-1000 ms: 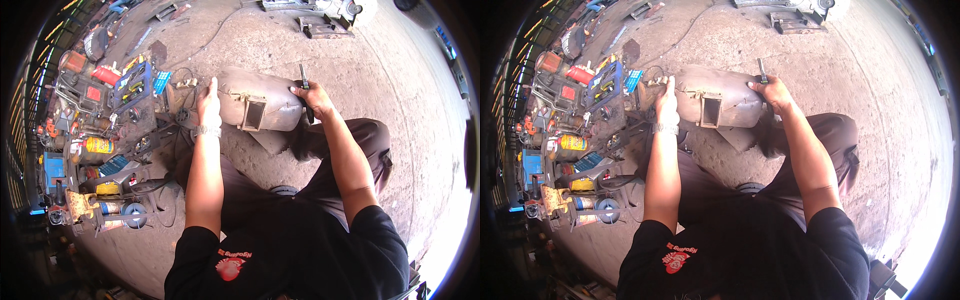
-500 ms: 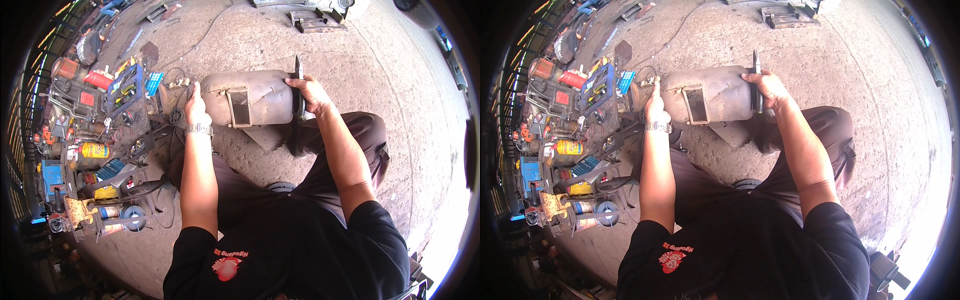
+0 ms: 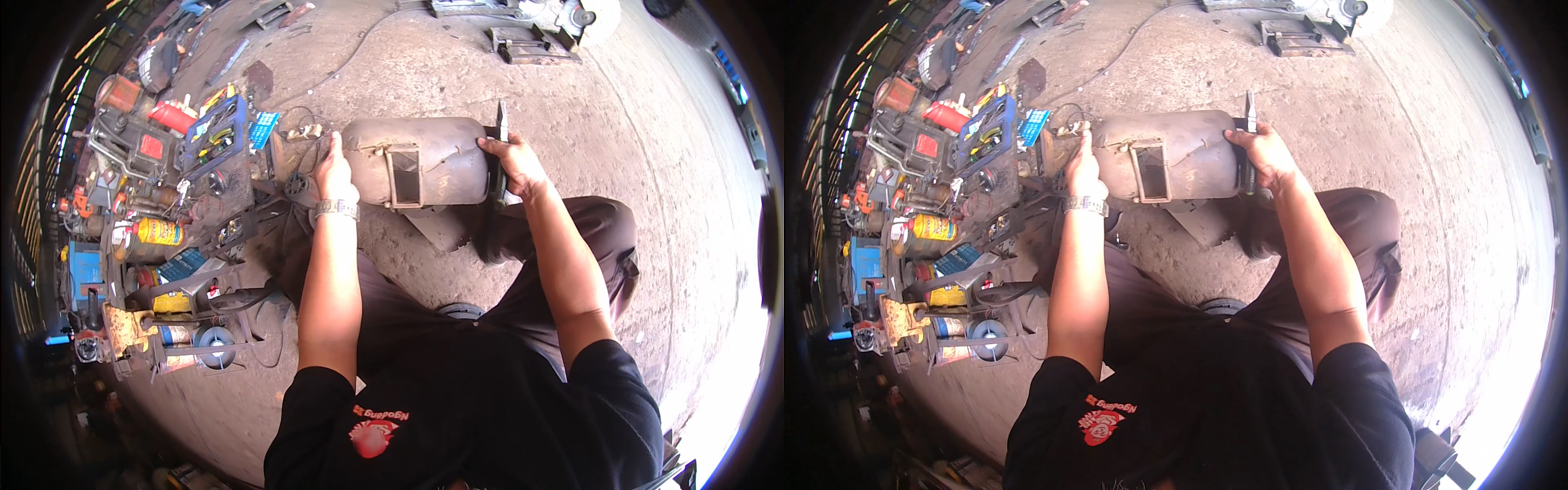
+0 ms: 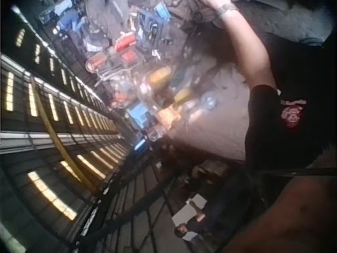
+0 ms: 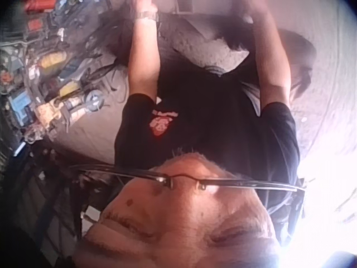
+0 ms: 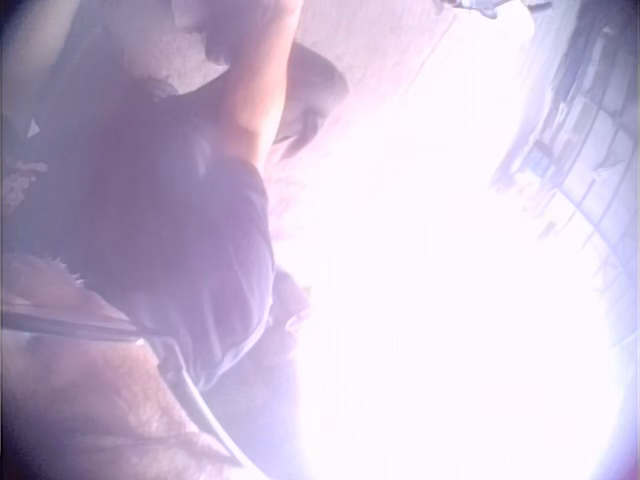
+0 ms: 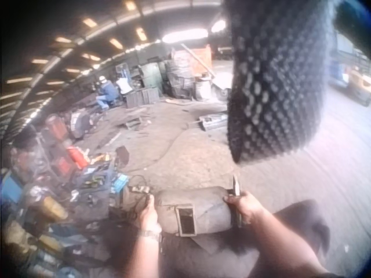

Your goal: The person walks through a workshop carrying a metal part, then sits on the floor and uses pliers to bend and adjust edges of the part. The person repeatedly repositions the part and continues to manipulate its edges with the tool.

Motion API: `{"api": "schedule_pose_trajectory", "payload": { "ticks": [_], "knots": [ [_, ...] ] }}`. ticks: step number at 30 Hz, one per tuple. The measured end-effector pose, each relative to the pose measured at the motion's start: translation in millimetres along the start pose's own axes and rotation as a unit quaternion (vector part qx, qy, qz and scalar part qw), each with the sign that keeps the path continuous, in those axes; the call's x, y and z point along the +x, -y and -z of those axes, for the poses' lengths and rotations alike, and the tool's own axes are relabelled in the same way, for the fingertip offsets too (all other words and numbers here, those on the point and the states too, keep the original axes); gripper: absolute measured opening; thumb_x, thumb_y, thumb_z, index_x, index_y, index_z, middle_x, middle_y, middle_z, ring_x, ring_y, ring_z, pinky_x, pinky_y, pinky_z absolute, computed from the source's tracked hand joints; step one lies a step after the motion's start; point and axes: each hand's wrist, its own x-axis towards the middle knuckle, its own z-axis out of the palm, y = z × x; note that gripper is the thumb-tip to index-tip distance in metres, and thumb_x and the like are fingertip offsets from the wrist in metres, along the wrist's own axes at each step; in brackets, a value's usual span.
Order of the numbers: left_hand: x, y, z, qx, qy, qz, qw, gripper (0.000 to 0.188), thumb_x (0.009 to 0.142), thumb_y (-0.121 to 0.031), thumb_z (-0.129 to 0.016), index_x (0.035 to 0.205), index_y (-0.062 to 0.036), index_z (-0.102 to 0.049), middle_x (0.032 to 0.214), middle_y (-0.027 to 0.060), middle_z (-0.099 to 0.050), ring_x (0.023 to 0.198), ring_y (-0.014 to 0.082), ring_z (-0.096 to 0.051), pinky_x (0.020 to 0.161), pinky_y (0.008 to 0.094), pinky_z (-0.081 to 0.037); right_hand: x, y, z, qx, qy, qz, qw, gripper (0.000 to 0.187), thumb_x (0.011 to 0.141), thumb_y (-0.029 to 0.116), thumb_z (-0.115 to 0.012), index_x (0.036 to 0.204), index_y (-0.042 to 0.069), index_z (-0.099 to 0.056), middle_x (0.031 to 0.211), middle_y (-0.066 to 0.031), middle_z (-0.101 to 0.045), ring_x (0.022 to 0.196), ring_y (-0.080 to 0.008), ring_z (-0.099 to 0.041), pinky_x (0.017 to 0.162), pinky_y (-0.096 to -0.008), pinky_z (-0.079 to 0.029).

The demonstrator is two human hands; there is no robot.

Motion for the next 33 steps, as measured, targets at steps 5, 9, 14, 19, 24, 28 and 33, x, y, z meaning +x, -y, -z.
{"api": "schedule_pose_trajectory", "payload": {
  "ticks": [5,9,14,19,24,28,33],
  "knots": [
    [-18.6,-8.4,-4.9,0.004,-0.014,-0.049,0.999,0.057,0.095,-0.048,-0.069,0.105,0.0078,-0.071,0.104,0.0072,-0.069,0.091,0.0149,-0.058,0.084,0.0312,-0.048,-3.9,-1.7,-5.9,-0.049,-0.024,0.025,0.998,0.032,0.09,0.012,-0.075,0.116,-0.001,-0.062,0.101,-0.0074,-0.068,0.086,-0.0161,-0.065,0.076,-0.032,-0.055],
    [-23.1,-9.9,-9.3,-0.06,0.011,-0.135,0.989,0.043,0.1,-0.039,-0.064,0.101,0.0033,-0.071,0.094,0.0032,-0.067,0.083,0.0133,-0.054,0.079,0.0304,-0.046,-2.8,-7.9,-10.4,-0.089,-0.035,0.067,0.993,0.036,0.094,0.015,-0.073,0.124,-0.001,-0.061,0.106,-0.0056,-0.069,0.093,-0.0131,-0.063,0.084,-0.0289,-0.052],
    [-23.2,-10.8,-7.9,-0.026,0.04,-0.155,0.987,0.042,0.102,-0.037,-0.062,0.079,-0.0009,-0.062,0.071,-0.0035,-0.048,0.068,0.0105,-0.039,0.063,0.0311,-0.037,5.7,-16.2,-6.7,-0.117,-0.057,0.11,0.985,0.04,0.094,0.02,-0.072,0.127,-0.001,-0.061,0.104,-0.005,-0.069,0.092,-0.0133,-0.061,0.085,-0.0297,-0.05],
    [-22.4,-9.8,-9.1,0.038,0.009,-0.186,0.982,0.047,0.102,-0.037,-0.06,0.076,0.0022,-0.057,0.068,-0.0003,-0.047,0.064,0.012,-0.038,0.059,0.0339,-0.036,7.0,-21.1,-6.4,-0.161,-0.067,0.098,0.98,0.036,0.096,0.019,-0.072,0.124,-0.001,-0.063,0.105,-0.0055,-0.069,0.094,-0.013,-0.061,0.087,-0.0295,-0.05],
    [-7.7,0.9,-4.6,0.119,-0.001,-0.204,0.972,0.054,0.102,-0.042,-0.057,0.085,0.0091,-0.061,0.074,0.0147,-0.062,0.068,0.0239,-0.053,0.068,0.0411,-0.044,3.3,-21.9,-10.9,-0.171,-0.078,0.103,0.977,0.035,0.095,0.02,-0.072,0.122,-0.001,-0.063,0.104,-0.0062,-0.069,0.094,-0.014,-0.061,0.087,-0.0301,-0.05],
    [10.8,17.0,-1.9,0.158,-0.032,-0.217,0.963,0.06,0.102,-0.047,-0.052,0.099,0.0117,-0.066,0.091,0.0278,-0.069,0.084,0.0387,-0.065,0.079,0.046,-0.048,4.7,-25.6,-14.6,-0.179,-0.078,0.075,0.978,0.036,0.096,0.023,-0.071,0.12,-0.002,-0.063,0.103,-0.007,-0.07,0.093,-0.0148,-0.062,0.087,-0.0308,-0.049],
    [-0.3,11.6,-8.7,0.202,-0.008,-0.177,0.963,0.062,0.101,-0.049,-0.052,0.101,0.0116,-0.067,0.095,0.0306,-0.069,0.088,0.0417,-0.066,0.081,0.0478,-0.049,2.4,-24.1,-1.4,-0.248,-0.067,0.064,0.964,0.047,0.094,0.027,-0.071,0.126,-0.006,-0.059,0.109,-0.0161,-0.069,0.1,-0.0215,-0.064,0.089,-0.0359,-0.051]
  ]
}}
